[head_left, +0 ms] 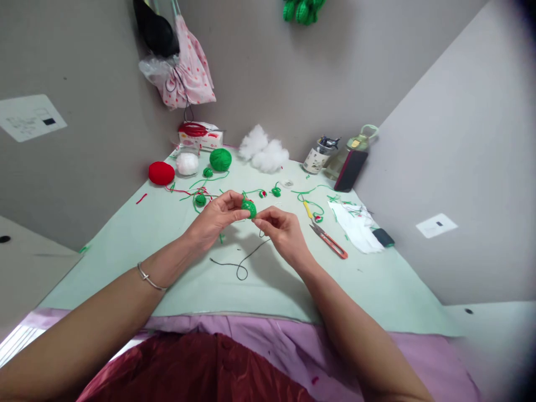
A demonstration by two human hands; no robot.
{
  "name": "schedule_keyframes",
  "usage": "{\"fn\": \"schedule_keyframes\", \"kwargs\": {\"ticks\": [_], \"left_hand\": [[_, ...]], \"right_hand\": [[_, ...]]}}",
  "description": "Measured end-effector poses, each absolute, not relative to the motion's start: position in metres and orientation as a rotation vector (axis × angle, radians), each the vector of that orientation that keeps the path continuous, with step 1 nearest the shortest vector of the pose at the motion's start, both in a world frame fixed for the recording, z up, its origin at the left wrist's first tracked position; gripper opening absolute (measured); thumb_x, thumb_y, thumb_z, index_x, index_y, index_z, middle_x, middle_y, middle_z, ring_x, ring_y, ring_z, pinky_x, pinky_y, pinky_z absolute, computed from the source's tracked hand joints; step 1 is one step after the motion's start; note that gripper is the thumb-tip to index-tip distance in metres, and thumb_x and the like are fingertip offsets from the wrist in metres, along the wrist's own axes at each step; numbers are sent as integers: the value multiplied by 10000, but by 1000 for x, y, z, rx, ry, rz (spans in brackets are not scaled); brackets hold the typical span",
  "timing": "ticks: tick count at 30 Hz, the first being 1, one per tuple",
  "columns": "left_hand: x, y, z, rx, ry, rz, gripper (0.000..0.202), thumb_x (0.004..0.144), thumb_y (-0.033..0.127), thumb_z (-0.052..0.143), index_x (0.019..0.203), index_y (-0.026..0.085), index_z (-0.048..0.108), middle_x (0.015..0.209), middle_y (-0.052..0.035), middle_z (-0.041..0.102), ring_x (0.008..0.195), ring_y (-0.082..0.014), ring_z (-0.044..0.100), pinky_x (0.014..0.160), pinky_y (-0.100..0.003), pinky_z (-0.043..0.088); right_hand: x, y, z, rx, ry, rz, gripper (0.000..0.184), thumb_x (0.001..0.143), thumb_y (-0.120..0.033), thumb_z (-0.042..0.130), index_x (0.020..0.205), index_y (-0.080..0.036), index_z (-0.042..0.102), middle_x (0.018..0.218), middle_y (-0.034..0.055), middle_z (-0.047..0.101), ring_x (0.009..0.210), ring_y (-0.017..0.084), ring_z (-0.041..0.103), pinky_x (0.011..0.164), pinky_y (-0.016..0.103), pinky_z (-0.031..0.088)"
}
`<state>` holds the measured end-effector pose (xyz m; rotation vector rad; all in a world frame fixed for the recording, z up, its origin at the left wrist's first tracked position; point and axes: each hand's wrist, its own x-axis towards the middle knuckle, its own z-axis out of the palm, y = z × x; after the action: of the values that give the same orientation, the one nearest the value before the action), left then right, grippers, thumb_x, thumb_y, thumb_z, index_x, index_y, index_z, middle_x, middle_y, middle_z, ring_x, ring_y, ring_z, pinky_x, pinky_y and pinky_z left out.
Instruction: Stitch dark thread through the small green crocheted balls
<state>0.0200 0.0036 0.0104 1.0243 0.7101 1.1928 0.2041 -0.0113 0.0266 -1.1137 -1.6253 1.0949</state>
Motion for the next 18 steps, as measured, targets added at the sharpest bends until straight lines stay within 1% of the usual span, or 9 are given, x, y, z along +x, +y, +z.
{"fn": "schedule_keyframes", "kwargs": {"ticks": [4,5,7,9,10,11,13,16,18], "left_hand": [[11,10,16,823,632,1243,218,839,218,796,1022,164,691,994,-42,714,965,-147,673,828,-233,522],[8,12,18,752,618,1282,175,862,188,766,1018,157,693,961,-34,703,920,-132,677,770,-207,527],[0,17,22,632,604,1340,96,893,113,699,983,147,696,832,0,651,735,-81,640,613,-155,491],[-6,20,24,590,599,1356,81,913,85,653,957,138,696,728,33,573,553,-36,516,488,-135,407],[-8,20,24,610,603,1356,63,924,106,650,955,135,696,709,41,547,501,-25,451,456,-137,372],[-8,19,24,657,620,1358,47,935,147,658,957,133,697,714,42,541,477,-19,404,444,-143,353],[-6,17,23,817,697,1362,123,932,253,700,981,141,700,769,29,575,476,-17,375,450,-162,341],[2,11,19,1100,840,1314,260,857,339,790,1054,189,712,817,17,626,553,-53,447,530,-195,386],[6,9,16,1242,870,1219,295,816,351,823,1059,212,733,828,11,655,658,-94,529,652,-229,450]], "right_hand": [[199,-14,21,-1108,-1635,1194,217,792,-389,721,772,-179,672,652,-18,538,596,110,421,571,271,342],[198,-14,20,-1112,-1638,1215,226,789,-397,723,772,-178,671,636,-22,526,590,108,413,564,268,334],[199,-14,19,-1131,-1628,1237,235,783,-408,727,774,-178,674,631,-21,527,593,110,422,564,267,335],[200,-13,20,-1154,-1603,1238,232,771,-407,735,774,-181,681,646,-12,552,607,116,447,575,269,358],[201,-12,22,-1161,-1586,1236,228,761,-403,742,770,-182,685,652,-8,562,614,118,460,582,270,373],[202,-11,23,-1164,-1566,1234,224,751,-398,749,761,-183,687,654,-6,570,616,119,469,585,270,384],[204,-10,25,-1158,-1514,1233,218,734,-388,761,747,-183,691,647,-9,571,607,114,472,581,267,396],[206,-8,26,-1139,-1450,1236,210,734,-379,767,744,-181,697,645,-17,569,586,102,456,575,263,403],[207,-7,25,-1136,-1461,1230,203,737,-371,773,745,-179,707,665,-15,583,596,100,459,586,265,407]]}}
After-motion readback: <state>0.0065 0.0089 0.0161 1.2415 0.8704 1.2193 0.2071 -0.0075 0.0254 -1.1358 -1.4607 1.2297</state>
